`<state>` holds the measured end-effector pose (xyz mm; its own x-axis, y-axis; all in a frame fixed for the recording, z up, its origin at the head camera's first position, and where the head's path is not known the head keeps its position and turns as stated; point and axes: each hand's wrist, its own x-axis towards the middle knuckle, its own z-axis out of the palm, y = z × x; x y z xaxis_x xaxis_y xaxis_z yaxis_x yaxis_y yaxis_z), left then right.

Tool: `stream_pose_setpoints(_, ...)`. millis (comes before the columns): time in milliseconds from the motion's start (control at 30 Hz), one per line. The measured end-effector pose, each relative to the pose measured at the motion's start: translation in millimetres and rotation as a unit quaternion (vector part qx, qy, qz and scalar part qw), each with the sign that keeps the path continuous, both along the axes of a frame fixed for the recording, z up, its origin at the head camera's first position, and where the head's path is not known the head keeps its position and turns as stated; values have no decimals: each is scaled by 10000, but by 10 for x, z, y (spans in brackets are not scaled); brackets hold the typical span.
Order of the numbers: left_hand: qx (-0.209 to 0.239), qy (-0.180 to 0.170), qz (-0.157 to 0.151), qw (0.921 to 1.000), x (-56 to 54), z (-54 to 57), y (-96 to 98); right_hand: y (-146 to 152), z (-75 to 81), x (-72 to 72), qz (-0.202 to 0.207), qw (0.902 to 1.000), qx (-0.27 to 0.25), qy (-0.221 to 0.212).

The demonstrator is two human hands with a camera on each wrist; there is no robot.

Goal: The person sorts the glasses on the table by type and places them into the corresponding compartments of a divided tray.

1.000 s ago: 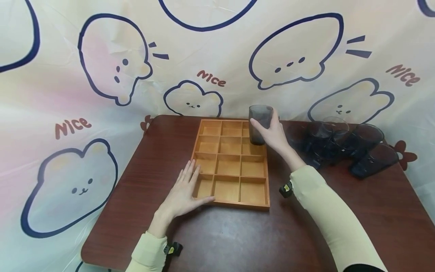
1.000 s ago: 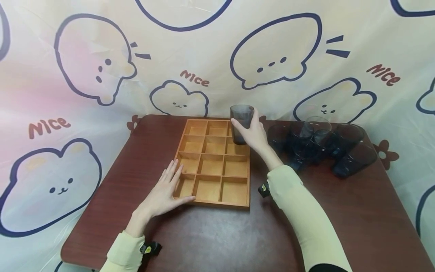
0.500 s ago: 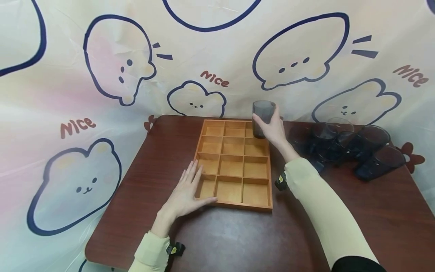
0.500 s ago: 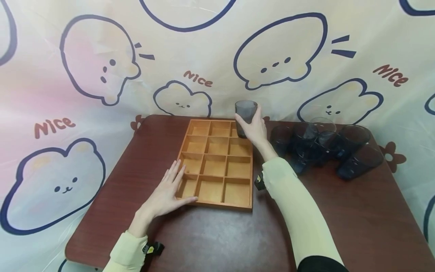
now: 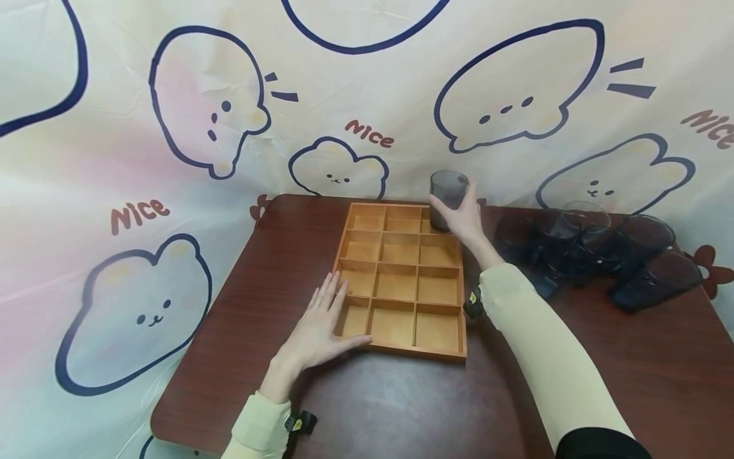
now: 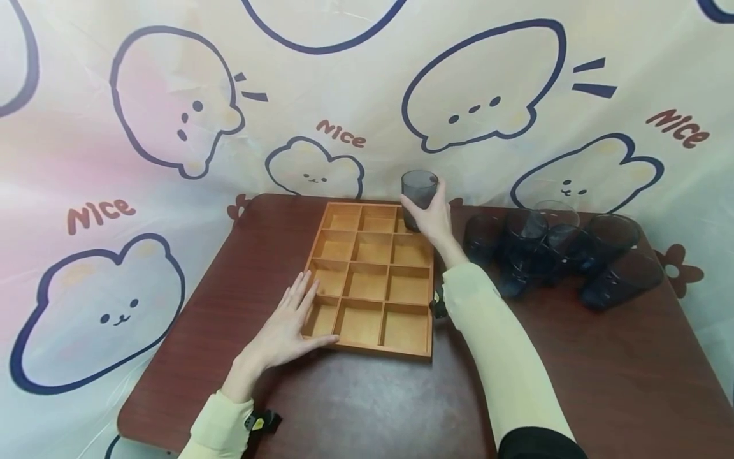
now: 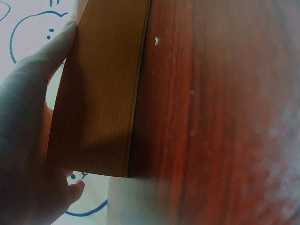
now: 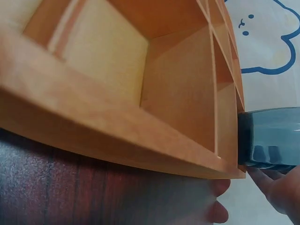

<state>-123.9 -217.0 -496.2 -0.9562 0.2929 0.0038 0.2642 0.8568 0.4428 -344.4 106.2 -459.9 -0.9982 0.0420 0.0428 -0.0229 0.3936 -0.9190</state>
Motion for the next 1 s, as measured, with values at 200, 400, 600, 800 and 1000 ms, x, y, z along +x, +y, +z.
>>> stream_pose_setpoints(200,-28,-37,22,10000,-1,0,-2,-3,-102,15,195,9993,98,316)
stream_pose_setpoints(400,-26,-77,39,10000,12,-30,1,5,-199,34,363,9983,183,423)
stream_pose_setpoints(600,-36,-97,58,9999,15,-29,10,15,-210,41,460,9976,206,483)
stream_pose_setpoints(800,-46,-86,63,9999,9,-16,6,43,-239,50,538,9976,265,343)
stream_pose_setpoints(1000,-23,-86,86,9999,12,-7,3,54,-257,58,558,9976,254,337)
